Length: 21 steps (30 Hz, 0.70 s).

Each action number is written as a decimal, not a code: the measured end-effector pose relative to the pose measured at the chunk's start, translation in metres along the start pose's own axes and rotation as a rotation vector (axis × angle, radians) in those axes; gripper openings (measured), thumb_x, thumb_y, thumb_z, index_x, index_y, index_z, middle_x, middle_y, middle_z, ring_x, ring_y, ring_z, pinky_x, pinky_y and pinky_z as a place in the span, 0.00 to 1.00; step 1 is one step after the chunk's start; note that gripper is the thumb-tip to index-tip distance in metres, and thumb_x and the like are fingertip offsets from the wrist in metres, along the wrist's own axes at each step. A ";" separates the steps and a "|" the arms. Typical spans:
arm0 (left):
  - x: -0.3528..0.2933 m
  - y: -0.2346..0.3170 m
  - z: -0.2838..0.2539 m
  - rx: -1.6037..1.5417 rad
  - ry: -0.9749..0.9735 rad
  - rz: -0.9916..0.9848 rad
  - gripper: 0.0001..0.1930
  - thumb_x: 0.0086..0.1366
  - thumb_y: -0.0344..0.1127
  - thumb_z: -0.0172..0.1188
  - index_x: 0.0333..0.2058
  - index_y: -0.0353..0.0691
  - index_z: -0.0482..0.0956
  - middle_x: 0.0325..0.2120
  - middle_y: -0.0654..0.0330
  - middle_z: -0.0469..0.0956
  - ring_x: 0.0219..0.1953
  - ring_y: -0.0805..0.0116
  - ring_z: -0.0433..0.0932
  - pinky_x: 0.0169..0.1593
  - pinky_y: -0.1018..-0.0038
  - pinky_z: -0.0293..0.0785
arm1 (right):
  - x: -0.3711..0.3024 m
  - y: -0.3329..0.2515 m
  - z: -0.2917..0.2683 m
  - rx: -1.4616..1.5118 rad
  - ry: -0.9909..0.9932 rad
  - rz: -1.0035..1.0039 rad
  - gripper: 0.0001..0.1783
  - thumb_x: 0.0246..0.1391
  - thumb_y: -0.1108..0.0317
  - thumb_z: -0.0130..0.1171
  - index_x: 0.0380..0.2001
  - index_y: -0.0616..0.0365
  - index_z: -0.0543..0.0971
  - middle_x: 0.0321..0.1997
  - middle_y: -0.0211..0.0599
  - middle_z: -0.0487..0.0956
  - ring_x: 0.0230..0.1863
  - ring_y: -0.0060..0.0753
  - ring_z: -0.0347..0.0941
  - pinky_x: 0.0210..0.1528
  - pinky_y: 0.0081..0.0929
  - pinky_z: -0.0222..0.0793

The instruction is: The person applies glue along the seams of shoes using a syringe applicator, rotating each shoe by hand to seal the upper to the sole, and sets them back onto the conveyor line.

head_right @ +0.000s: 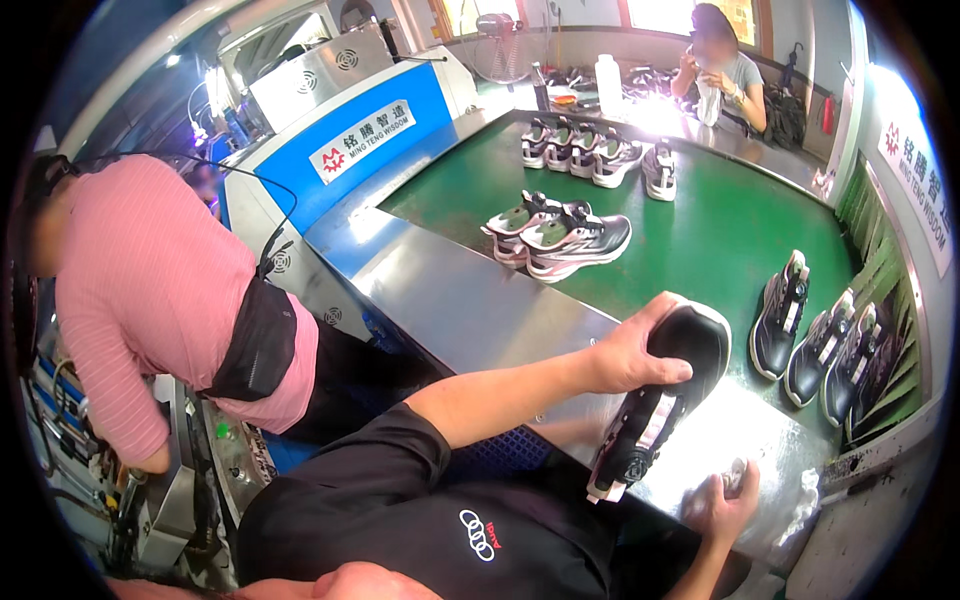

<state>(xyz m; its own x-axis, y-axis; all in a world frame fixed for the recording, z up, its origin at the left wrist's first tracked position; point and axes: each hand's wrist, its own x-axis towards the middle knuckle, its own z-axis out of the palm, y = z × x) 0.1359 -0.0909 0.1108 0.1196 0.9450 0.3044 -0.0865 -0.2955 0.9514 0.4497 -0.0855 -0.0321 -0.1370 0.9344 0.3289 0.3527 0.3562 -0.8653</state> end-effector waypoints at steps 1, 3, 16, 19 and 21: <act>-0.003 0.001 0.003 0.010 0.014 0.017 0.30 0.52 0.32 0.66 0.51 0.39 0.61 0.42 0.61 0.70 0.47 0.74 0.69 0.55 0.72 0.65 | -0.001 0.002 0.001 0.007 -0.003 -0.009 0.27 0.49 0.73 0.62 0.53 0.65 0.69 0.50 0.40 0.73 0.51 0.32 0.67 0.57 0.26 0.59; -0.006 0.004 0.001 -0.051 0.009 0.003 0.31 0.51 0.33 0.67 0.51 0.39 0.61 0.42 0.61 0.70 0.47 0.73 0.69 0.55 0.72 0.65 | -0.002 0.006 0.003 -0.072 0.015 -0.040 0.27 0.48 0.73 0.62 0.53 0.65 0.69 0.50 0.40 0.72 0.51 0.32 0.67 0.57 0.26 0.59; -0.012 0.004 -0.008 -0.028 0.072 0.002 0.30 0.50 0.36 0.67 0.49 0.40 0.62 0.39 0.62 0.70 0.43 0.74 0.69 0.50 0.72 0.67 | 0.002 0.001 0.009 -0.066 0.016 -0.054 0.28 0.49 0.82 0.54 0.56 0.63 0.66 0.46 0.37 0.71 0.37 0.26 0.69 0.39 0.21 0.69; -0.011 0.000 -0.008 -0.142 0.080 0.012 0.31 0.47 0.39 0.67 0.48 0.40 0.63 0.38 0.60 0.70 0.43 0.71 0.68 0.52 0.71 0.66 | -0.004 0.005 0.000 -0.110 -0.057 0.143 0.28 0.51 0.76 0.59 0.56 0.66 0.66 0.56 0.40 0.69 0.56 0.33 0.63 0.61 0.26 0.53; -0.014 0.000 -0.012 -0.156 0.075 0.025 0.30 0.48 0.39 0.67 0.47 0.40 0.63 0.38 0.61 0.69 0.43 0.72 0.68 0.52 0.72 0.66 | -0.005 0.027 -0.007 -0.104 -0.031 0.079 0.27 0.52 0.75 0.59 0.56 0.65 0.66 0.55 0.40 0.70 0.55 0.33 0.64 0.60 0.26 0.55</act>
<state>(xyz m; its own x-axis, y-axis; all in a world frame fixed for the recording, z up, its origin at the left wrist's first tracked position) 0.1220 -0.1026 0.1059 0.0420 0.9472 0.3178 -0.2420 -0.2990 0.9231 0.4659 -0.0803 -0.0542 -0.1329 0.9597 0.2478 0.4572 0.2812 -0.8437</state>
